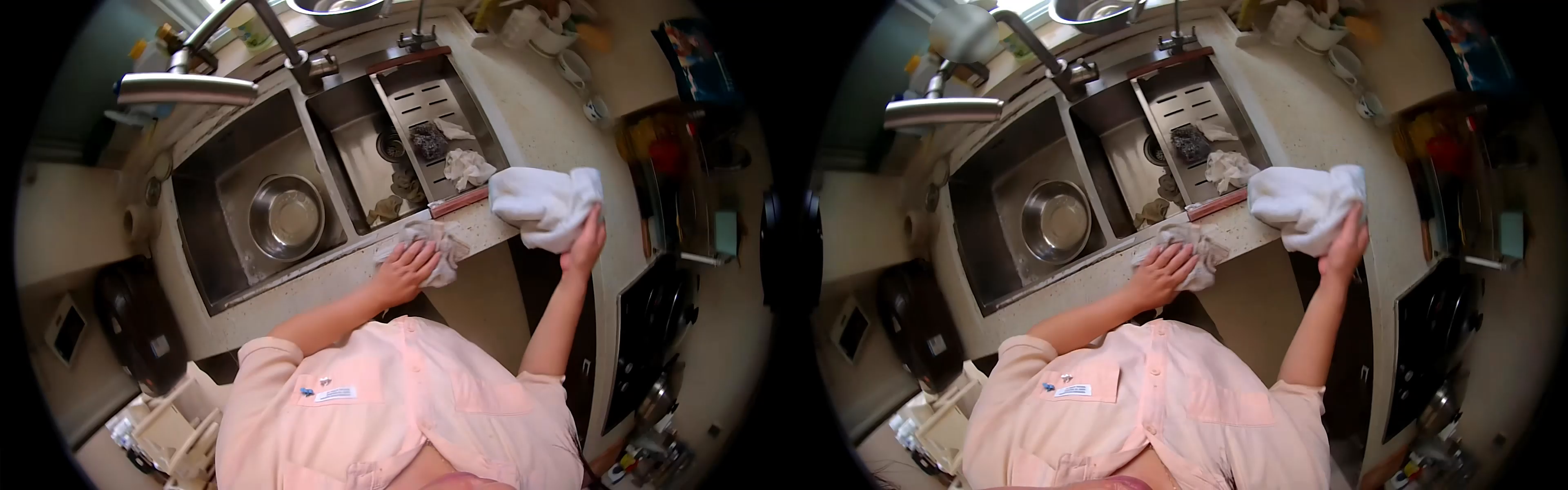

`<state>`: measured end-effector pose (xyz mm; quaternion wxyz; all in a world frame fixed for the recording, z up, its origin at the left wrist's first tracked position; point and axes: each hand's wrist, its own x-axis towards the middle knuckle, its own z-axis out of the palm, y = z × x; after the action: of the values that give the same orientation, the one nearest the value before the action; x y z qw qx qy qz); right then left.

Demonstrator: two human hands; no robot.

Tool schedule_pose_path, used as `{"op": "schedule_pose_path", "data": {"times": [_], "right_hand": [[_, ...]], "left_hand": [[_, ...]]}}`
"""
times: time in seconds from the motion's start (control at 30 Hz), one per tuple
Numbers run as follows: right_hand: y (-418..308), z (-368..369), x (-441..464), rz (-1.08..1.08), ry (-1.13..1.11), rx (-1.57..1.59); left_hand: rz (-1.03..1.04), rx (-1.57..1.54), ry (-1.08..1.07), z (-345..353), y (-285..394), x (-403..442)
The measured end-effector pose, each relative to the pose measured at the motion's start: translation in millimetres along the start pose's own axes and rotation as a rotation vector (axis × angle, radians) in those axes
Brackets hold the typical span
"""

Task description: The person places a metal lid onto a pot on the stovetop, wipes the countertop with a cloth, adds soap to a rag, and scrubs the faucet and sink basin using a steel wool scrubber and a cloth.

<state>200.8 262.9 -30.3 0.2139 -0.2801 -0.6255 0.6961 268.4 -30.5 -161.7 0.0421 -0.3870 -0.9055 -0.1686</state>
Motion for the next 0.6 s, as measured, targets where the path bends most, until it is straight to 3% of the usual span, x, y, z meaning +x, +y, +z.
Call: {"op": "schedule_pose_path", "data": {"times": [0.23, 0.37, 0.43, 0.6], "right_hand": [[-11, -74, -55, 0.018, 0.265, 0.002], [-26, -102, -83, 0.019, 0.373, 0.041], [-29, -111, -93, 0.0, 0.406, 0.055], [-17, -132, -111, 0.033, 0.48, 0.128]], "left_hand": [[0.032, -0.129, 0.15, 58, 30, 138], [0.085, -0.181, 0.105, 45, 24, 108], [0.151, -0.142, -0.05, 15, 17, 75], [0.149, -0.102, -0.011, 40, 41, 139]]}}
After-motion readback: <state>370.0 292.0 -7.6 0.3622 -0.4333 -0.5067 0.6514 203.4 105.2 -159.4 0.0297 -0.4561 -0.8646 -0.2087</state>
